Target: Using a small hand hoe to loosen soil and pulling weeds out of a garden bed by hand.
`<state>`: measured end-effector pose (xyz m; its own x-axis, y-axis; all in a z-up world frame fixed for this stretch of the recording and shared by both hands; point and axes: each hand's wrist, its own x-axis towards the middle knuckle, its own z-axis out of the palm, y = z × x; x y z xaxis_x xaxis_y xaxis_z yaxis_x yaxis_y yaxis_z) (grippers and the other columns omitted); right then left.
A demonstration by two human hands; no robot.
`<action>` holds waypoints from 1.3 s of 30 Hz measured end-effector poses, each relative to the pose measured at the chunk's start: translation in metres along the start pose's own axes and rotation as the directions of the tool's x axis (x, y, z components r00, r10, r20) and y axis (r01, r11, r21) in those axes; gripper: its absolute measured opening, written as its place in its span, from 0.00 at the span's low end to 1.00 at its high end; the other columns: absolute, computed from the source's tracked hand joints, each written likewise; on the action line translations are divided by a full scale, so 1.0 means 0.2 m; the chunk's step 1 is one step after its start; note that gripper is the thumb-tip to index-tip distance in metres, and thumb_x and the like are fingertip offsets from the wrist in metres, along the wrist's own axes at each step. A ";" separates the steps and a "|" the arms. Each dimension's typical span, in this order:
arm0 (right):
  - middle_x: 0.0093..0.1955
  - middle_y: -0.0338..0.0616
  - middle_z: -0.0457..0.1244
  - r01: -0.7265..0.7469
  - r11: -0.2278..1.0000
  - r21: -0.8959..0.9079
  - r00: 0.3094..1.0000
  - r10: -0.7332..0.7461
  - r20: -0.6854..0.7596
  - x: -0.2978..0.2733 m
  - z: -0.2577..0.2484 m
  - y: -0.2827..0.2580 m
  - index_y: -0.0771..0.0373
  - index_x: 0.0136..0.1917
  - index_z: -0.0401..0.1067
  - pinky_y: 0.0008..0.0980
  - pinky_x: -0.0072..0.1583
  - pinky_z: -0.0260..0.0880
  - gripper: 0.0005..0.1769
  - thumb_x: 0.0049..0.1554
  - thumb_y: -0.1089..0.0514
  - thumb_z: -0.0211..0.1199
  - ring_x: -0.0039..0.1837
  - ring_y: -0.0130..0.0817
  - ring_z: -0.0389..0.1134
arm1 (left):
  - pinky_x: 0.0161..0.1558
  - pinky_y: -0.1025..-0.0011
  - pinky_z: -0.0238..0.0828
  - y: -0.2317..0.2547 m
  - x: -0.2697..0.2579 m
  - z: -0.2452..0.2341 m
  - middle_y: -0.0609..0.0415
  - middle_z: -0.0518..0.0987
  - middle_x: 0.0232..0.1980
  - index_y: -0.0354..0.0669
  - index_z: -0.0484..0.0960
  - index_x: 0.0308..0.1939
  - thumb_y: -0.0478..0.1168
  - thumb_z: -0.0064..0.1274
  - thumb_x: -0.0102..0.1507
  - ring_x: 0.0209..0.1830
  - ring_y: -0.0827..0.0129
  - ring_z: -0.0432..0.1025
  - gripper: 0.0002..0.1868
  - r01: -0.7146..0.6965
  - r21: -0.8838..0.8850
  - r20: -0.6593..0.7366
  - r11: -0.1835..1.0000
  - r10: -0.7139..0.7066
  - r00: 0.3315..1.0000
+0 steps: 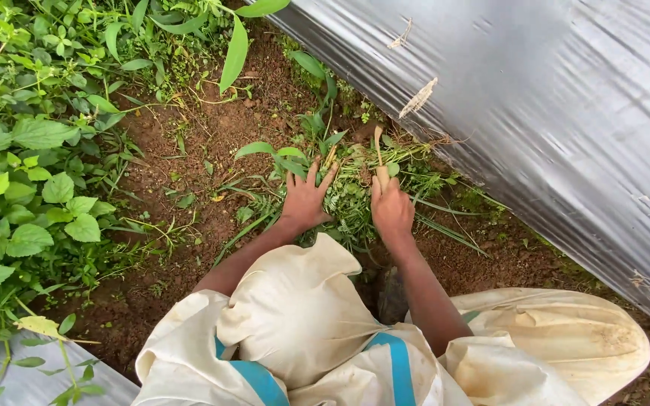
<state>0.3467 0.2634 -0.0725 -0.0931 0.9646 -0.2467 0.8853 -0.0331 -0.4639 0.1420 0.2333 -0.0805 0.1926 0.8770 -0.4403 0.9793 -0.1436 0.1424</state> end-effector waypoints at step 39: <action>0.50 0.56 0.72 -0.700 0.488 0.522 0.712 0.534 0.455 -0.42 0.67 -0.02 0.66 0.72 0.67 0.46 0.55 0.72 0.39 0.66 0.33 0.45 0.55 0.46 0.74 | 0.76 0.35 0.34 0.20 -0.10 -0.04 0.27 0.33 0.81 0.36 0.30 0.80 0.67 0.71 0.51 0.83 0.38 0.33 0.77 0.425 -0.769 0.627 -0.478 -0.433 0.647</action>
<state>0.2903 0.1482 -0.1635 0.1994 0.5501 -0.8110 0.2595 -0.8277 -0.4976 0.1761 0.2141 -0.0583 -0.2608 0.3421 -0.9028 -0.4333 0.7942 0.4261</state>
